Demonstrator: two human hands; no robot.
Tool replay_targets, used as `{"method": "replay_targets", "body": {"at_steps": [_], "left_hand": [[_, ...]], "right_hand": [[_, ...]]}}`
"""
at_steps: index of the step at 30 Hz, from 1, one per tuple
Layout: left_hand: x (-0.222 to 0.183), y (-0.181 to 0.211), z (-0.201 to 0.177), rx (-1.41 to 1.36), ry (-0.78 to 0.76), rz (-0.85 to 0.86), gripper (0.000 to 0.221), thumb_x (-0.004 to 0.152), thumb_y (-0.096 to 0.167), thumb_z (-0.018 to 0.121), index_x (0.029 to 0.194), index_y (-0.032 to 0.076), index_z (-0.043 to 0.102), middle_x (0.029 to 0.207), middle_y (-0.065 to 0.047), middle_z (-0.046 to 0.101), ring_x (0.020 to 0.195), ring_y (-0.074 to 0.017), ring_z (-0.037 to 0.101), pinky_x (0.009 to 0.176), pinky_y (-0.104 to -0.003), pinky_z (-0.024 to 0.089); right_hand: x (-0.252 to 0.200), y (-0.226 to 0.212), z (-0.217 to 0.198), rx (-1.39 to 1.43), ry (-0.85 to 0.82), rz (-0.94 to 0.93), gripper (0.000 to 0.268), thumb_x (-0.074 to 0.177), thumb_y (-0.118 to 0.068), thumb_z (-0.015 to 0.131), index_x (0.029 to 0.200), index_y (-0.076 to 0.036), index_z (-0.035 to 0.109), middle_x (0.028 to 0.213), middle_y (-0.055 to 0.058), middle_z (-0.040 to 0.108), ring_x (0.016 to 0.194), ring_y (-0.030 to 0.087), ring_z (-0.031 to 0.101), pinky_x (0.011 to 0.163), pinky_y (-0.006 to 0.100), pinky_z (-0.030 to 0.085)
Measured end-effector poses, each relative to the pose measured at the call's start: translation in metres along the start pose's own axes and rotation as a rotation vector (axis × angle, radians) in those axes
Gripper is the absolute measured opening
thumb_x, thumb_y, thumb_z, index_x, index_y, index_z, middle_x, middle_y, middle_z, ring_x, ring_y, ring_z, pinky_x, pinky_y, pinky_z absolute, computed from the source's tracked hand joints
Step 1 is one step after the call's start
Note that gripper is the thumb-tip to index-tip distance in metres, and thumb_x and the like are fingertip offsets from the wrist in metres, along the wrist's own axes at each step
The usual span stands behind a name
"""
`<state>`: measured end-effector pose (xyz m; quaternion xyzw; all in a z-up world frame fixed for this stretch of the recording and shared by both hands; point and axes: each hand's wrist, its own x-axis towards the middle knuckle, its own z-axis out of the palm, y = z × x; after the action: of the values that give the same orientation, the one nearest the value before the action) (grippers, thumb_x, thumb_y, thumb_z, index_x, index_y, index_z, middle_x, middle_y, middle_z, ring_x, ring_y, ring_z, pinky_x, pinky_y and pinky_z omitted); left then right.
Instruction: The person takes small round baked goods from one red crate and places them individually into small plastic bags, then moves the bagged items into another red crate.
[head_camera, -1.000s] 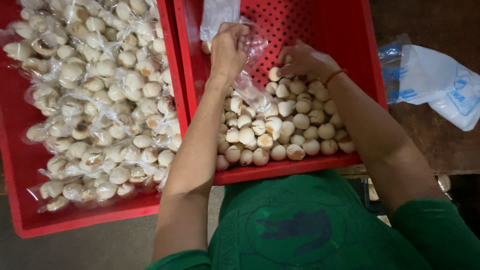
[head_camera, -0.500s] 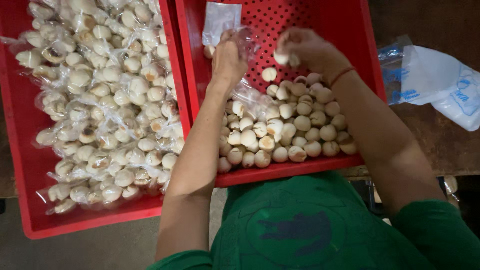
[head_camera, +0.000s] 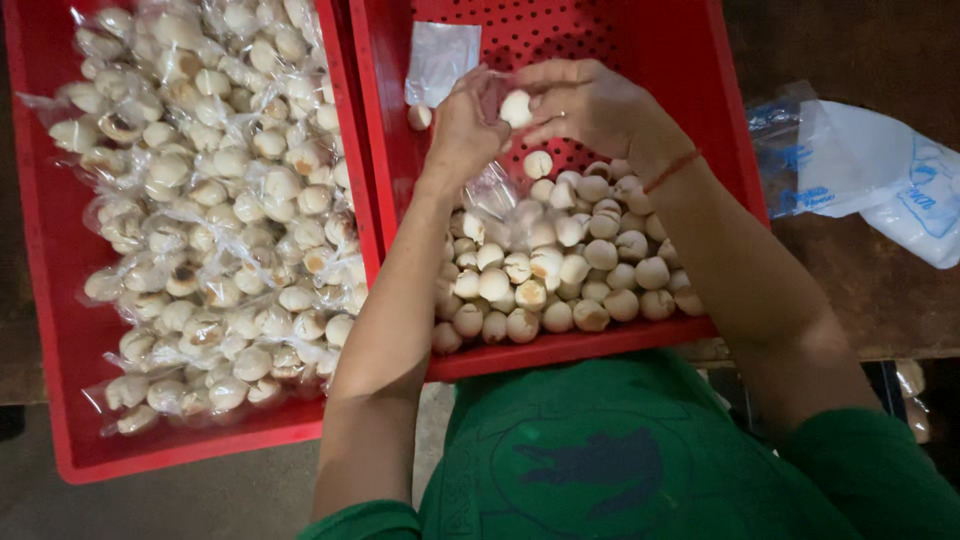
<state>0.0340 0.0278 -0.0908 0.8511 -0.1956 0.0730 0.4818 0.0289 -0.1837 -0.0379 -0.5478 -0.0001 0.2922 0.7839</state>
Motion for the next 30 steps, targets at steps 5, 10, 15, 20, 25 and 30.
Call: {"method": "replay_targets", "body": {"at_steps": [5, 10, 15, 20, 25, 30], "left_hand": [[0.014, 0.025, -0.033, -0.498, -0.068, -0.331, 0.067, 0.076, 0.002, 0.064, 0.141, 0.001, 0.05, 0.145, -0.014, 0.061, 0.115, -0.0289, 0.075, 0.09, -0.041, 0.064], [0.012, 0.075, -0.071, -0.269, -0.142, -0.049, 0.057, 0.08, -0.007, 0.066, 0.137, -0.009, 0.061, 0.139, -0.019, 0.067, 0.129, -0.0257, 0.065, 0.112, -0.034, 0.048], [0.008, 0.1, -0.09, -0.193, -0.093, 0.05, 0.049, 0.084, 0.006, 0.083, 0.129, -0.003, 0.066, 0.127, -0.014, 0.07, 0.115, -0.0202, 0.068, 0.101, -0.035, 0.056], [0.006, 0.096, -0.068, 0.493, -0.104, -0.088, 0.018, 0.098, 0.017, 0.082, 0.116, 0.013, 0.08, 0.1, -0.009, 0.079, 0.09, -0.0213, 0.072, 0.082, -0.037, 0.056], [-0.002, 0.11, -0.079, -0.824, -0.036, 0.094, 0.008, 0.101, 0.004, 0.072, 0.108, -0.001, 0.072, 0.096, -0.004, 0.075, 0.084, -0.0119, 0.069, 0.077, -0.027, 0.058], [0.0, 0.114, -0.061, -0.131, 0.128, 0.076, 0.014, 0.104, 0.014, 0.07, 0.102, 0.0, 0.075, 0.087, -0.004, 0.07, 0.075, -0.009, 0.062, 0.069, -0.027, 0.051]], "right_hand": [[-0.017, -0.011, 0.004, -0.713, 0.026, -0.73, 0.033, 0.098, 0.006, 0.058, 0.13, 0.003, 0.066, 0.147, 0.017, 0.059, 0.125, 0.029, 0.067, 0.102, 0.036, 0.058], [-0.03, -0.018, 0.022, -1.447, 0.092, -1.168, 0.035, 0.075, 0.002, 0.075, 0.11, -0.001, 0.073, 0.135, 0.026, 0.058, 0.119, 0.037, 0.063, 0.096, 0.041, 0.055], [-0.039, -0.034, 0.014, -0.879, -0.029, -0.412, 0.015, 0.103, -0.005, 0.065, 0.095, 0.005, 0.07, 0.094, 0.019, 0.077, 0.07, 0.024, 0.073, 0.056, 0.031, 0.057], [-0.043, -0.041, 0.025, -0.591, 0.124, -0.46, 0.014, 0.103, -0.003, 0.057, 0.098, 0.004, 0.068, 0.087, 0.016, 0.074, 0.078, 0.022, 0.078, 0.062, 0.032, 0.066], [-0.077, -0.062, 0.03, 0.013, -0.175, -0.598, 0.008, 0.102, 0.002, 0.062, 0.105, 0.001, 0.07, 0.102, 0.013, 0.075, 0.093, 0.024, 0.077, 0.079, 0.034, 0.064], [-0.07, -0.05, 0.023, -0.108, 0.004, -0.654, 0.007, 0.109, 0.001, 0.065, 0.105, -0.003, 0.07, 0.101, 0.009, 0.073, 0.092, 0.016, 0.071, 0.084, 0.029, 0.06]]}}
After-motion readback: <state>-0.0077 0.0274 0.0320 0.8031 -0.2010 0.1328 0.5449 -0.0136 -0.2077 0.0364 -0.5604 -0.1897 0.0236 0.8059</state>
